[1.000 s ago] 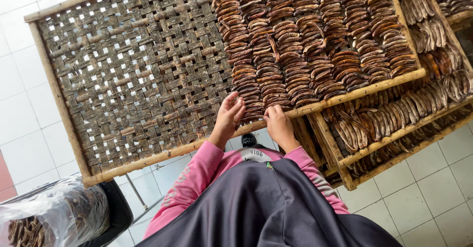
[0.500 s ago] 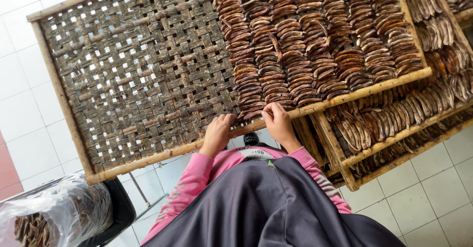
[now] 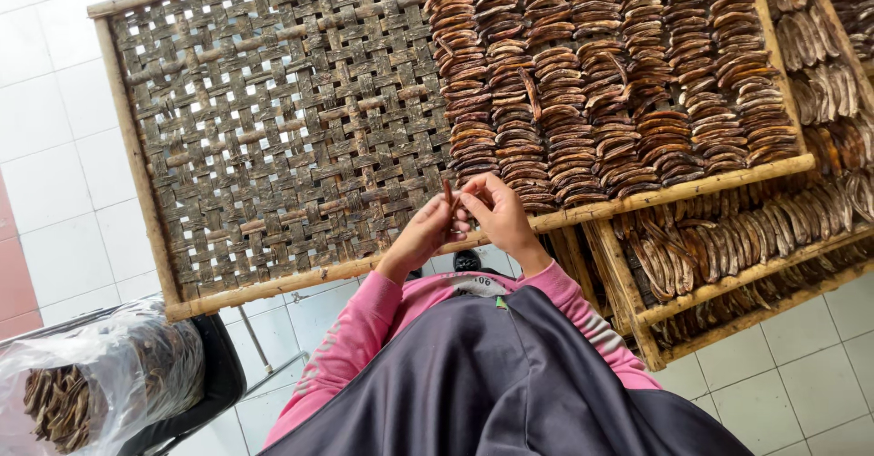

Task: The person picks up dried food items from a bamboo drying tray and places them into a plastic bag.

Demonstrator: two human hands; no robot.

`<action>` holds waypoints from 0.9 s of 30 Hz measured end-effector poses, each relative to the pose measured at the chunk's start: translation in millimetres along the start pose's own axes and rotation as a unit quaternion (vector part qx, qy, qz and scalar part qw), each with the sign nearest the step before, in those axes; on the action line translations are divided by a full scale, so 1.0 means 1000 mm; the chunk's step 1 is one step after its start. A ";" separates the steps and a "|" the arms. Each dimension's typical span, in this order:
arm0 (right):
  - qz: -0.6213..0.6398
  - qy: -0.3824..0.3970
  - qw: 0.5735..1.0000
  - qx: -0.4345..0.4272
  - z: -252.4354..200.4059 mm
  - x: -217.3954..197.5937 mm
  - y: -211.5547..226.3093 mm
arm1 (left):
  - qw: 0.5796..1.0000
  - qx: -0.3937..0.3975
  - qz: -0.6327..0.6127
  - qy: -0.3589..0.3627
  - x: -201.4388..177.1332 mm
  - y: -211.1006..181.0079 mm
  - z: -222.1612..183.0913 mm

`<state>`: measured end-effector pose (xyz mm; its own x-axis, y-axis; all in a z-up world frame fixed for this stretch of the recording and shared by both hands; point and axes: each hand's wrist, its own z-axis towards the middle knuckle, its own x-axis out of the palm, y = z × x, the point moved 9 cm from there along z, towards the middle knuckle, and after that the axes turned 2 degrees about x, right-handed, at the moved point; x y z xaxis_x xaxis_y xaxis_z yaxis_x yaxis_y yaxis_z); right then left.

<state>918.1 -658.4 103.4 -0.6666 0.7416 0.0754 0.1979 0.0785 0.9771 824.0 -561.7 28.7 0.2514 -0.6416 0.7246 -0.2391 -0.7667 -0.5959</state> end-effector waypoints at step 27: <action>0.442 -0.204 0.874 0.017 -0.057 -0.144 -0.061 | 0.627 0.259 0.730 0.086 0.086 -0.011 0.039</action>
<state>960.7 -807.9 44.3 0.0670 0.6982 0.7128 0.5320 -0.6294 0.5665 884.5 -609.3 84.4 0.0038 -0.6904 -0.7234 0.2512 0.7009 -0.6675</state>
